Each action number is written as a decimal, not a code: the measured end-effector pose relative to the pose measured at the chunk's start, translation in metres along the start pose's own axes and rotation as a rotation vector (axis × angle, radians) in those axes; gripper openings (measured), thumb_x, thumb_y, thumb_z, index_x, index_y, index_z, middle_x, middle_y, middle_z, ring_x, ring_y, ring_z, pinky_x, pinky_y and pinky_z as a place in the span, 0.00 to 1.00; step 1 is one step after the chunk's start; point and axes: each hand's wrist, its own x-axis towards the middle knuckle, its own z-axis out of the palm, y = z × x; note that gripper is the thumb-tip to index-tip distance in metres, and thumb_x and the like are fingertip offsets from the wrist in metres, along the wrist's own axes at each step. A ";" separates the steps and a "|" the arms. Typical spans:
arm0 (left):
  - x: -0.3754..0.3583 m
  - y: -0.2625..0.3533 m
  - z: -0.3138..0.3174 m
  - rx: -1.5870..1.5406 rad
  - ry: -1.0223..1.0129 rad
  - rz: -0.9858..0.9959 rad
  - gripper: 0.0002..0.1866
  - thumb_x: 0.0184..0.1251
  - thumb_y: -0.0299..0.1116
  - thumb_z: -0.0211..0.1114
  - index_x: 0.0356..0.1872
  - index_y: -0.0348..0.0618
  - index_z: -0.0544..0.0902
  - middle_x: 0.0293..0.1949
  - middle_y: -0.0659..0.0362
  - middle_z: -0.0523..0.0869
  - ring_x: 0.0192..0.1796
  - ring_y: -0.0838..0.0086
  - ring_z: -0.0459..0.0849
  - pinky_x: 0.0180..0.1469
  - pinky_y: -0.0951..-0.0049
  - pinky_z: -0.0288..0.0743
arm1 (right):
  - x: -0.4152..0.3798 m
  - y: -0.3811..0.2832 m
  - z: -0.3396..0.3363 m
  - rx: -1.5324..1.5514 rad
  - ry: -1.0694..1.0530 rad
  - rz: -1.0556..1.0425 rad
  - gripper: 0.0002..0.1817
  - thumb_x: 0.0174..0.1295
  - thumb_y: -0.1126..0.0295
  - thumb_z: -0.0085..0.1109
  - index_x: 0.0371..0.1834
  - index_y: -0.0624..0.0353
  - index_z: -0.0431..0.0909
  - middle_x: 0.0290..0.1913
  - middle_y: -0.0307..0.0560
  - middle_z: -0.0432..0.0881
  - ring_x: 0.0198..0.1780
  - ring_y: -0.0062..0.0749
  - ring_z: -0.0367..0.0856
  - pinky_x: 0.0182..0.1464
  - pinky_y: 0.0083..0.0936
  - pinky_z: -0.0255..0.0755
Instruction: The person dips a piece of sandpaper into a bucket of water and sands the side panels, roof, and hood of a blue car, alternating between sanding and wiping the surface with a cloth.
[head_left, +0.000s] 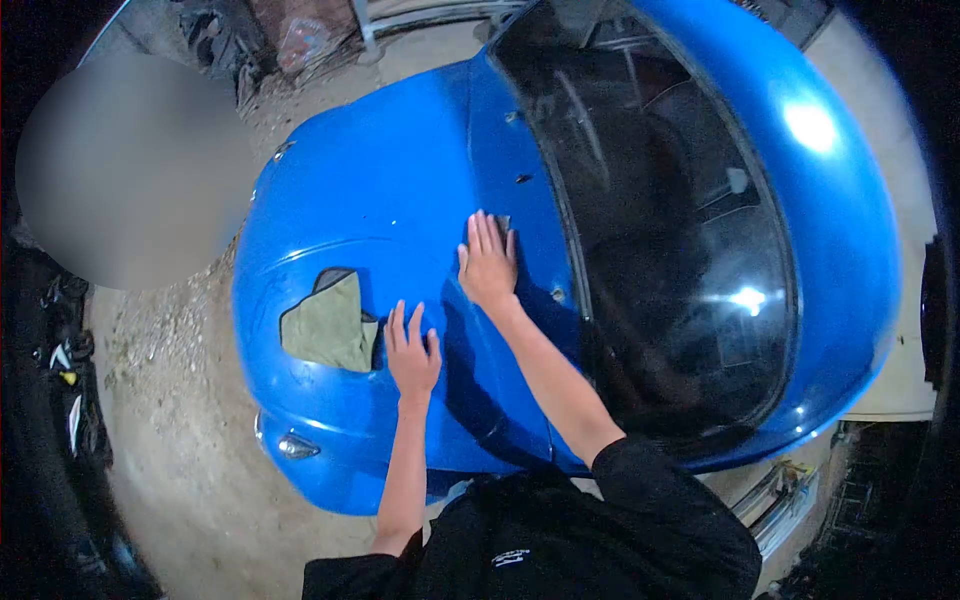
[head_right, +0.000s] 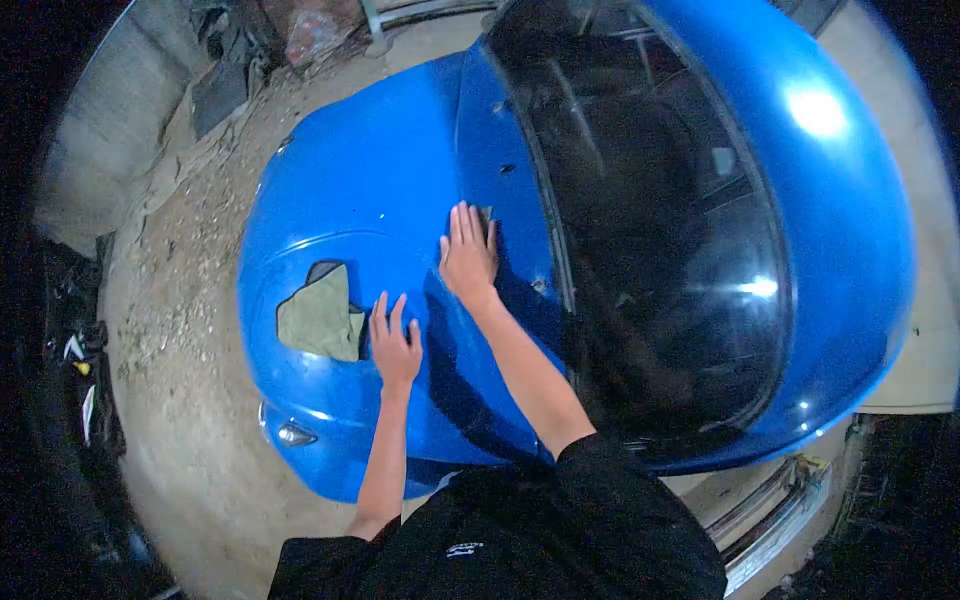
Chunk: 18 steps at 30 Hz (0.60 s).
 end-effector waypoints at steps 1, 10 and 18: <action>0.004 -0.003 0.002 0.024 -0.031 0.026 0.25 0.76 0.36 0.62 0.71 0.46 0.78 0.75 0.42 0.71 0.76 0.43 0.69 0.78 0.45 0.64 | -0.005 -0.002 0.003 0.013 -0.029 0.000 0.31 0.79 0.57 0.49 0.81 0.61 0.65 0.82 0.50 0.66 0.83 0.43 0.61 0.82 0.55 0.55; 0.012 -0.008 0.013 0.004 -0.137 -0.095 0.24 0.76 0.35 0.60 0.70 0.46 0.80 0.77 0.44 0.71 0.80 0.44 0.65 0.81 0.43 0.54 | -0.060 -0.025 -0.030 0.085 -0.213 0.015 0.33 0.79 0.57 0.49 0.82 0.60 0.63 0.84 0.49 0.63 0.84 0.42 0.59 0.82 0.55 0.54; 0.010 -0.018 0.013 0.013 -0.130 -0.071 0.24 0.74 0.33 0.63 0.69 0.46 0.80 0.77 0.46 0.72 0.79 0.45 0.68 0.80 0.45 0.59 | 0.169 -0.017 0.105 0.047 0.011 -0.153 0.29 0.80 0.53 0.45 0.77 0.58 0.73 0.80 0.45 0.71 0.82 0.38 0.64 0.82 0.62 0.49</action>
